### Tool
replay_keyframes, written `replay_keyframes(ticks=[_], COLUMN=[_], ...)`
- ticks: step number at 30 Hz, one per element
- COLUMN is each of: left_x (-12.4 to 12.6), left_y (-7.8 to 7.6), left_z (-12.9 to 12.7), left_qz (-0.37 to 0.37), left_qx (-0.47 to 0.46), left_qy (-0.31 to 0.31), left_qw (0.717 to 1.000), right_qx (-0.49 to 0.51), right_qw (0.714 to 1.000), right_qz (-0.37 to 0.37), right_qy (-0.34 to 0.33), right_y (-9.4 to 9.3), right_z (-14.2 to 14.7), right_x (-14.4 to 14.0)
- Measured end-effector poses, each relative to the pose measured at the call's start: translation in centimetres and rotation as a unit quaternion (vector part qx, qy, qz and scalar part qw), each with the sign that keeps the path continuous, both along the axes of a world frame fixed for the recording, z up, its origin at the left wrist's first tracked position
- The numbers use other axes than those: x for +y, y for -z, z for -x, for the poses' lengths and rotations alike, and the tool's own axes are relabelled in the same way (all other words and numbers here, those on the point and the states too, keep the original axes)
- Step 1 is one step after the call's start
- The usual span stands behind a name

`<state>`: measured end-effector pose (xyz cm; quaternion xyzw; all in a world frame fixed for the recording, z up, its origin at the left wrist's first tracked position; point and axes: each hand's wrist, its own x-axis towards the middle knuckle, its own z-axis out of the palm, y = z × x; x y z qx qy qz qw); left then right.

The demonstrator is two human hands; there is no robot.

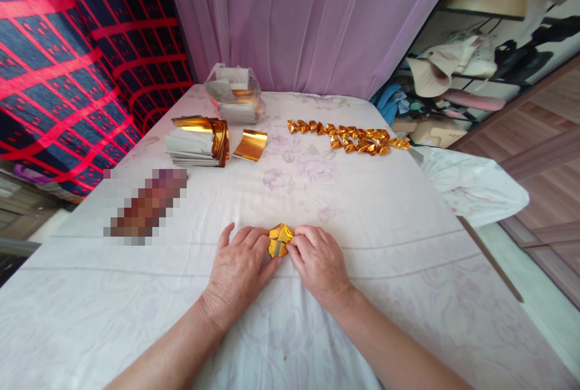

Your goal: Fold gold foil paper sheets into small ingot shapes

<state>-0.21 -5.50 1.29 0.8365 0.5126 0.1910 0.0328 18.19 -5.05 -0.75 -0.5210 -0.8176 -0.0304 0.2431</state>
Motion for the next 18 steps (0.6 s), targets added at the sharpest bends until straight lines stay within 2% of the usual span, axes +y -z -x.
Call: replay_keyframes(ticks=[18], left_x=[-0.1], left_y=[-0.2], left_z=[-1.1], left_qz=[-0.013], left_qx=[0.021], left_qy=[-0.038], left_qw=[0.999], right_qx=[0.0], right_qw=[1.0], right_qz=[0.0], right_qy=[0.02], right_y=[0.1], right_z=[0.3], right_x=[0.0])
